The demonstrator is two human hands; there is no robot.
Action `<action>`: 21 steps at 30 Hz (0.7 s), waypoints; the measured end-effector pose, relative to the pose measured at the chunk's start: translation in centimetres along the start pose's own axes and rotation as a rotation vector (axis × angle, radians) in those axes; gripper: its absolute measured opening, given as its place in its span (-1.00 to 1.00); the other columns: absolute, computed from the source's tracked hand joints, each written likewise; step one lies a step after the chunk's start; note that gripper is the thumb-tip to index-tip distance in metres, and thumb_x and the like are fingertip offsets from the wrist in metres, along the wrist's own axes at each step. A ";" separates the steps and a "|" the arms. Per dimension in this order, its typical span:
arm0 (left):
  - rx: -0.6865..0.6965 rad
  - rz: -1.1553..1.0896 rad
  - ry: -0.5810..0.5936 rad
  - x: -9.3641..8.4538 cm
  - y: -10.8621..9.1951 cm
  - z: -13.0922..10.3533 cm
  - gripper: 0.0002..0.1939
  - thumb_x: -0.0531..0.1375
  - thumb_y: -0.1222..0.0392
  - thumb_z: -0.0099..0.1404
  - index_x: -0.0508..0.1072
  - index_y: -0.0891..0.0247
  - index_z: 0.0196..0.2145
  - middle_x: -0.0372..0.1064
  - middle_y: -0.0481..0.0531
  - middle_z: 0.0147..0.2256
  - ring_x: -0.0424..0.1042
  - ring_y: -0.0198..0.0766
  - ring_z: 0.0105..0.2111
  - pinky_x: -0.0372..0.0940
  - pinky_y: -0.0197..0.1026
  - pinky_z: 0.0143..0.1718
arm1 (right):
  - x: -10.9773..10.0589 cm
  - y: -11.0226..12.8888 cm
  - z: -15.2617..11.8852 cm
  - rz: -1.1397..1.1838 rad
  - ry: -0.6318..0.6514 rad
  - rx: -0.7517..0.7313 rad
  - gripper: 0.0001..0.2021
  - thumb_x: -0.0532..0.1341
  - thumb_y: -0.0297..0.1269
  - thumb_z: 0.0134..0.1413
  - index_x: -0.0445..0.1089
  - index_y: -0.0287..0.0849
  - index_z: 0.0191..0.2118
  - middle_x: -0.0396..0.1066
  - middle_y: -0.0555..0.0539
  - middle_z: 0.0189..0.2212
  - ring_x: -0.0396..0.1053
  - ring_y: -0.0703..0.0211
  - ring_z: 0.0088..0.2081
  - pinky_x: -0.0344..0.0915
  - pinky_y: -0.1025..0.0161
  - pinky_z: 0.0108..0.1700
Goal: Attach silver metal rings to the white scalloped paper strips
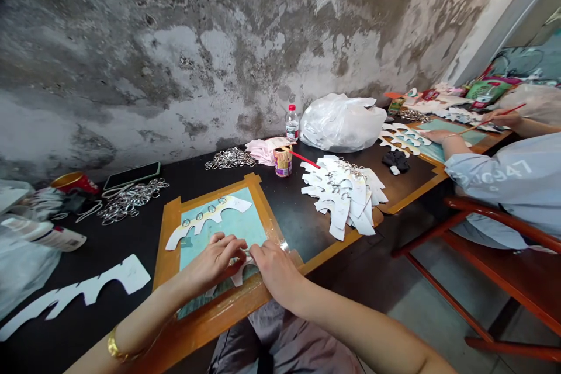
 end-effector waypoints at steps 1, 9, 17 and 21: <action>0.011 0.009 -0.005 0.1 0.2 -0.1 -0.79 0.02 0.40 0.36 0.16 0.23 -0.08 0.47 -0.08 -0.35 0.39 -0.20 -0.29 0.05 -0.10 -0.19 | -0.1 0.1 0.0 -0.012 0.008 -0.002 -0.92 0.05 -0.39 0.33 0.26 -0.15 -0.22 0.30 -0.04 -0.35 0.31 0.15 -0.31 0.24 0.26 -0.29; 0.015 0.062 -0.036 0.4 1.3 -0.6 -0.92 -0.02 0.35 0.42 0.16 0.22 -0.15 0.44 -0.06 -0.34 0.37 -0.23 -0.30 0.03 -0.10 -0.18 | -0.7 0.4 0.2 -0.006 0.031 -0.078 -0.92 0.10 -0.45 0.28 0.32 -0.20 -0.23 0.38 -0.06 -0.31 0.31 0.12 -0.20 0.29 0.26 -0.17; -0.035 -0.008 -0.067 0.4 0.8 -1.0 -0.92 0.04 0.31 0.40 0.16 0.20 -0.17 0.44 -0.08 -0.33 0.41 -0.27 -0.33 0.09 -0.13 -0.19 | -0.5 0.7 0.0 -0.050 0.038 -0.118 -0.84 0.11 -0.43 0.28 0.37 -0.20 -0.08 0.40 -0.07 -0.23 0.31 0.12 -0.16 0.32 0.20 -0.07; -0.083 -0.033 -0.100 0.6 0.6 -0.9 -0.82 0.09 0.31 0.36 0.13 0.21 -0.13 0.47 -0.04 -0.31 0.45 -0.24 -0.31 0.10 -0.10 -0.18 | -0.4 1.0 0.1 -0.097 0.053 -0.134 -0.82 0.11 -0.44 0.28 0.36 -0.22 -0.05 0.39 -0.08 -0.17 0.30 0.11 -0.12 0.32 0.19 -0.02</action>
Point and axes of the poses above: each hand's wrist, its own z-axis towards the middle knuckle, its own x-axis out of the palm, y = z × x, the point moved 2 cm from there along z, towards the middle knuckle
